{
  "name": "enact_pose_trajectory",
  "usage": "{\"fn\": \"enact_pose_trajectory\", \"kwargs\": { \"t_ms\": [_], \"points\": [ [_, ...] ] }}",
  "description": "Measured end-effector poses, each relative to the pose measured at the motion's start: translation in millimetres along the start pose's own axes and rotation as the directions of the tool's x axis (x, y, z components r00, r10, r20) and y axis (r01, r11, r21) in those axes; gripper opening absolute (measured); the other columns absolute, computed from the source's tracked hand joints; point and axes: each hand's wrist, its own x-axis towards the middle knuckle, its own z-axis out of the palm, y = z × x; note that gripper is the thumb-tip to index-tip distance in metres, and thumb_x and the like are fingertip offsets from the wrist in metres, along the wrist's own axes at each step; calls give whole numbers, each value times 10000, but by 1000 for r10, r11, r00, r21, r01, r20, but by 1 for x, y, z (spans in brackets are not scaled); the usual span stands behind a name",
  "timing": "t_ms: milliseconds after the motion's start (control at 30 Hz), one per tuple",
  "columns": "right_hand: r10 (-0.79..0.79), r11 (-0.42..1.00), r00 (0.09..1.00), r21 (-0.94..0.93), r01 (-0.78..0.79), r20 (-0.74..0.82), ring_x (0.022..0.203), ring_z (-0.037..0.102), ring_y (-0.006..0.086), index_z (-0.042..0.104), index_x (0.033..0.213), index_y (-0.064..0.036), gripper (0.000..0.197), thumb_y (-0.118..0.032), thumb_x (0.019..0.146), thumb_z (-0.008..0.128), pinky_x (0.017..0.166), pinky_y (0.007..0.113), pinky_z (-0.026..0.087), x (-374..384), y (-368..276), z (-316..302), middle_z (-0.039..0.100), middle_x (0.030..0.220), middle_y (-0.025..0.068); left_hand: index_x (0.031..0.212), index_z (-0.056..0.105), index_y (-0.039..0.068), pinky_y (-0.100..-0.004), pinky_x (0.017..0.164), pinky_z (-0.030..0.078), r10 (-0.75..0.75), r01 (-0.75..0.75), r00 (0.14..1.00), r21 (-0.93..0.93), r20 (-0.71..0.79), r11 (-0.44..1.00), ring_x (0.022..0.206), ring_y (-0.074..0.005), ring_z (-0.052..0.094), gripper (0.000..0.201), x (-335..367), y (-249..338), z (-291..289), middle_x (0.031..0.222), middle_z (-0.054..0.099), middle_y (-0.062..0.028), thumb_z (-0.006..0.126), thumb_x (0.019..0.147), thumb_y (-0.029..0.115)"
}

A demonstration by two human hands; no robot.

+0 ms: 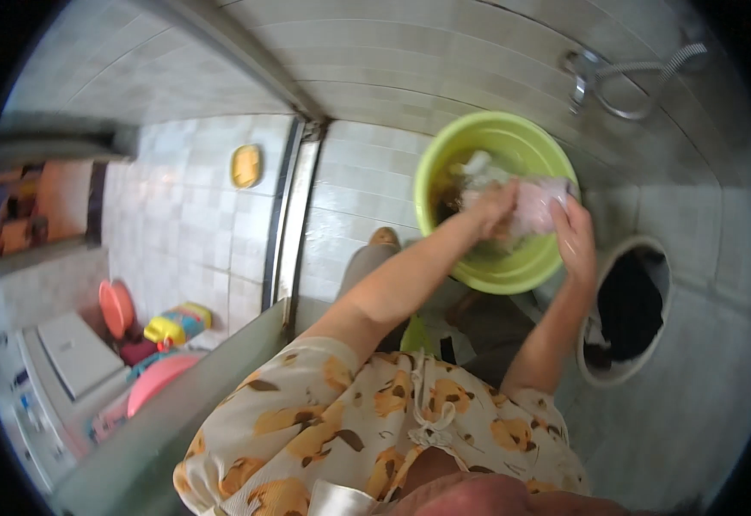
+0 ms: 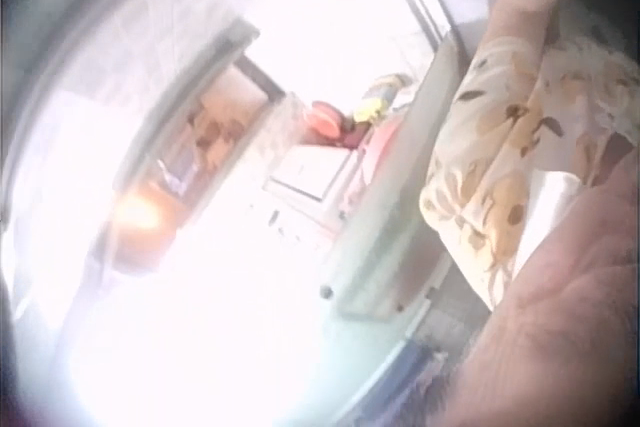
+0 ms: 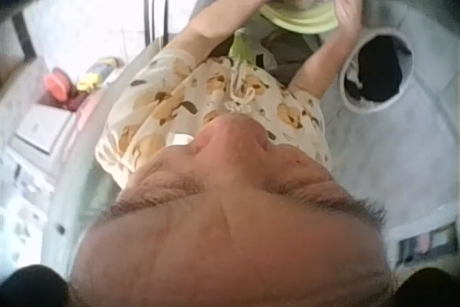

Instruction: The person washes laundry by hand in a water basin, wrings out the clothes, and places them into a separate basin. The person then scrubs, rinses, and wrings out a small cloth before lifting the basin.

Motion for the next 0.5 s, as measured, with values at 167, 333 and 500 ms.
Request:
{"fn": "enact_pose_trajectory", "kwargs": {
  "t_ms": [167,333,500],
  "points": [
    [-178,983,984,37,177,19,667,544,210,575,1008,48,225,-138,892,523,672,338,458,3,-51,64,605,776,194,1246,465,56,-433,834,488,292,-228,956,-685,-23,692,983,-285,585,456,68,-50,-28,1121,573,-161,324,952,375],
    [22,996,952,-78,-47,-304,733,577,217,601,940,105,330,-208,835,593,706,364,472,45,60,70,658,846,178,1148,574,64,-406,800,492,171,-241,961,-357,-216,903,895,-301,616,316,32,-40,16,1012,627,-177,421,916,215],
    [56,839,922,-482,-252,-383,889,600,381,609,1021,60,402,-304,872,525,797,403,459,54,99,13,623,985,253,1234,518,52,-408,856,458,536,-429,835,465,-122,775,970,-363,587,399,13,-25,25,1113,573,-265,469,886,240]
  ]
}}
